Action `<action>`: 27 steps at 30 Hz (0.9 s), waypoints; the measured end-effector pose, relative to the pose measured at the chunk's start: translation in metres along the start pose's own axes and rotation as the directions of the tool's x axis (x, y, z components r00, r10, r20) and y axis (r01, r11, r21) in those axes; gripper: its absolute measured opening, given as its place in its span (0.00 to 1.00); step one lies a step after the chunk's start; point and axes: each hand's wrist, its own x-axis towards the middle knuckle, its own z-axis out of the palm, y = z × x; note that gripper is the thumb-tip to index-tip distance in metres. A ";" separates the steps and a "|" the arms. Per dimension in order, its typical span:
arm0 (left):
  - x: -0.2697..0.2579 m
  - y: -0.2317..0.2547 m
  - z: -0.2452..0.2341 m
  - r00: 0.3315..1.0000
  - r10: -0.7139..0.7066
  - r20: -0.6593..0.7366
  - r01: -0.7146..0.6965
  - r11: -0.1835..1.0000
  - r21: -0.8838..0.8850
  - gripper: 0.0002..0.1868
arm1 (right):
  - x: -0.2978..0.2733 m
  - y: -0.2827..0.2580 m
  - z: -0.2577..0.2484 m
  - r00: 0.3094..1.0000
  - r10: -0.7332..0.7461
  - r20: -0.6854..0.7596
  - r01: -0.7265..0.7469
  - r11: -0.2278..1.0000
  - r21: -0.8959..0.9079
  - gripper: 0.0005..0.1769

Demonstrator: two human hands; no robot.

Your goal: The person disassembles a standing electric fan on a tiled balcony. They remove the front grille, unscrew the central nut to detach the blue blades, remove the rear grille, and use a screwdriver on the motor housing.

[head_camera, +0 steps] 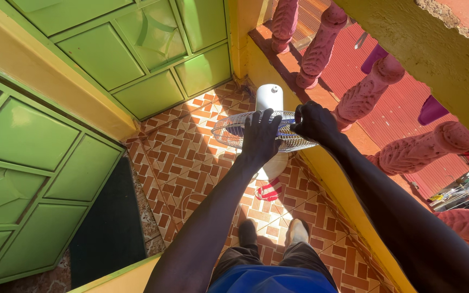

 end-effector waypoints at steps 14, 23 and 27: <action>0.026 -0.001 0.018 0.965 -0.257 0.054 0.261 0.962 -0.084 0.15 | 0.028 0.095 -0.009 0.954 -0.199 0.226 -0.040 0.661 0.749 0.06; 0.010 -0.024 0.014 0.992 -0.120 -0.034 0.117 0.991 -0.070 0.15 | 0.002 0.170 -0.033 0.902 0.089 0.424 -0.414 0.462 0.784 0.07; 0.005 -0.026 0.008 0.978 -0.202 0.054 0.206 0.976 -0.072 0.15 | -0.001 0.177 -0.017 0.870 0.134 0.475 -0.479 0.464 0.746 0.09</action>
